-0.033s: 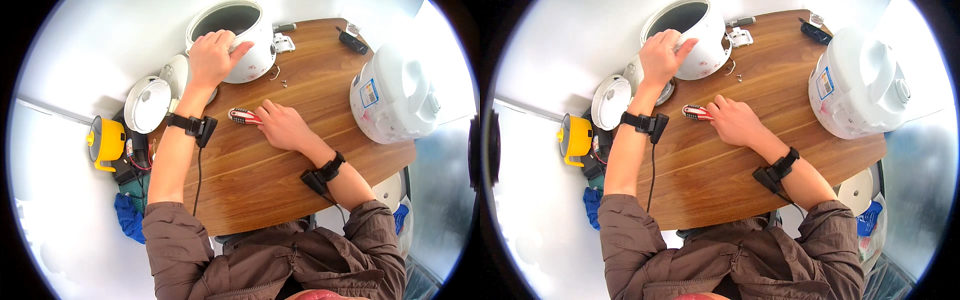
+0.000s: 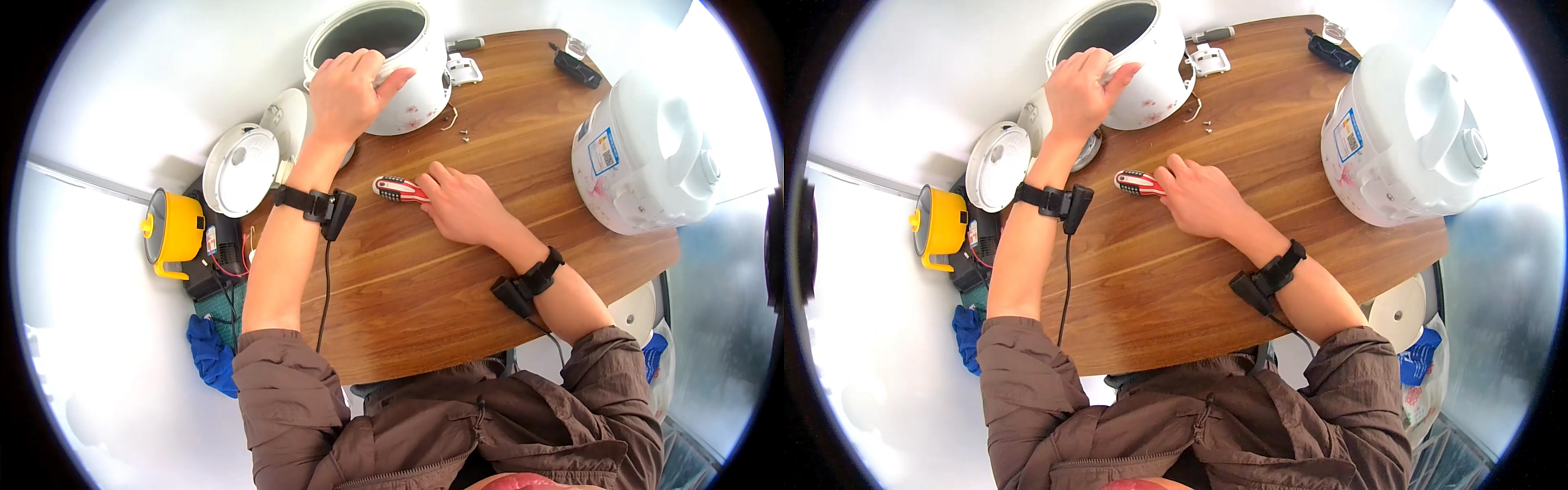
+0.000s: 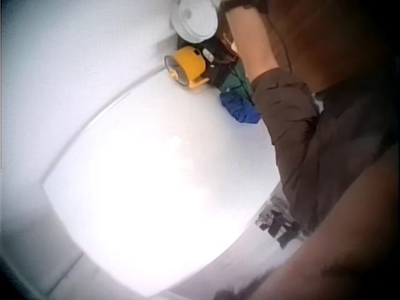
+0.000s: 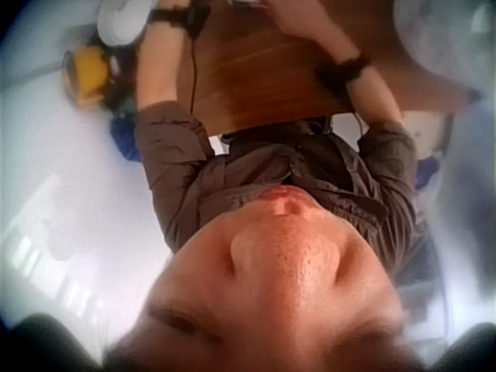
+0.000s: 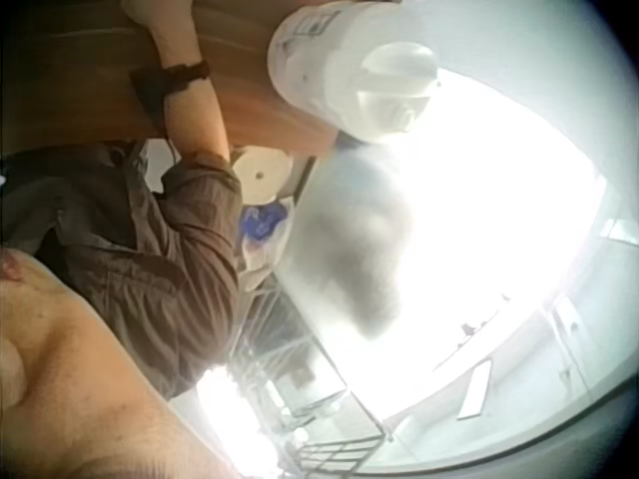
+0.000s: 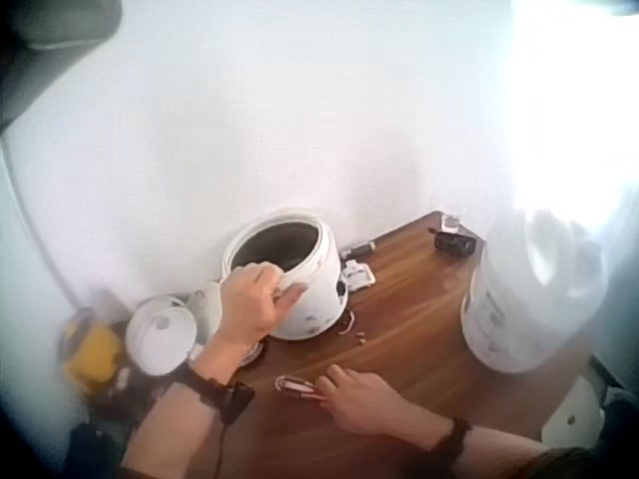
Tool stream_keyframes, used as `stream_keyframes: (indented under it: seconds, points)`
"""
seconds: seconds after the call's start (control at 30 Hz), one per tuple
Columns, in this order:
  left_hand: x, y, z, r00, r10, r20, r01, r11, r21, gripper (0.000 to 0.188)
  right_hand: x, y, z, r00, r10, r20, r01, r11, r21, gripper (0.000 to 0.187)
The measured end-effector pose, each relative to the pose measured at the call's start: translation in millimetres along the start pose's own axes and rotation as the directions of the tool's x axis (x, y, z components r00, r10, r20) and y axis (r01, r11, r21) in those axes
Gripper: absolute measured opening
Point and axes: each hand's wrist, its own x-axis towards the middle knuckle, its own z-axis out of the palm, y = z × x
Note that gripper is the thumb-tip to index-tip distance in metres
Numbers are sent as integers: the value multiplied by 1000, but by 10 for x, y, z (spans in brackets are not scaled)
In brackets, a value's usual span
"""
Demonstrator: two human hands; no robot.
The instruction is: The person disassembles a white cylindrical appliance using a screwdriver, removing the top cover, internal metal components, and a circular plastic ring. They then disassemble a white circular lid, removing screws and detaching a plastic bracket.
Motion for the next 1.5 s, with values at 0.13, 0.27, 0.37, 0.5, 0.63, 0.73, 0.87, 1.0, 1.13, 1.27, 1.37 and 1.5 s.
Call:
stream_keyframes:
  seconds: [0.13,0.27,0.37,0.5,0.63,0.73,0.87,1.0,1.13,1.27,1.37,1.5]
  points:
    - [-54,13,34,1000,-5,-11,5,1000,-7,48,2,30,44,1000,-12,-19,12,1000,9,28]
    - [-94,4,46,999,33,-17,-32,999,41,50,11,-10,15,1000,-11,-7,11,1000,2,28]
    - [-88,61,41,998,60,10,-60,998,21,46,4,16,28,1000,-15,-20,15,1000,2,29]
    - [-108,97,-29,996,59,72,-56,998,-38,39,20,-4,7,1000,-4,-6,4,1000,12,31]
    - [-142,69,-122,994,21,107,-6,991,-136,33,25,-29,-19,999,-29,-30,30,999,20,31]
    - [-128,37,-299,985,-26,170,65,971,-230,30,21,-21,-30,999,-24,-22,24,1000,16,30]
    - [-181,-181,-649,989,-138,62,147,973,-176,26,13,4,-15,999,-27,-27,27,1000,9,29]
    - [-504,-536,-1036,935,-352,-44,341,926,-160,20,34,-25,-27,999,-26,-19,27,999,42,31]
    - [-1049,-644,-1449,875,-484,29,484,867,-116,19,26,-33,-17,1000,-11,-15,12,998,54,31]
    - [-1441,-645,-1801,827,-516,222,471,852,229,21,45,-70,-51,1000,12,-2,-12,998,56,31]
    - [-1614,-683,-1939,763,-579,288,497,810,311,25,53,-72,-54,1000,14,-18,-13,996,86,31]
    - [-1806,-799,-1994,758,-563,329,474,822,316,41,93,-118,-57,999,34,-14,-32,995,96,34]
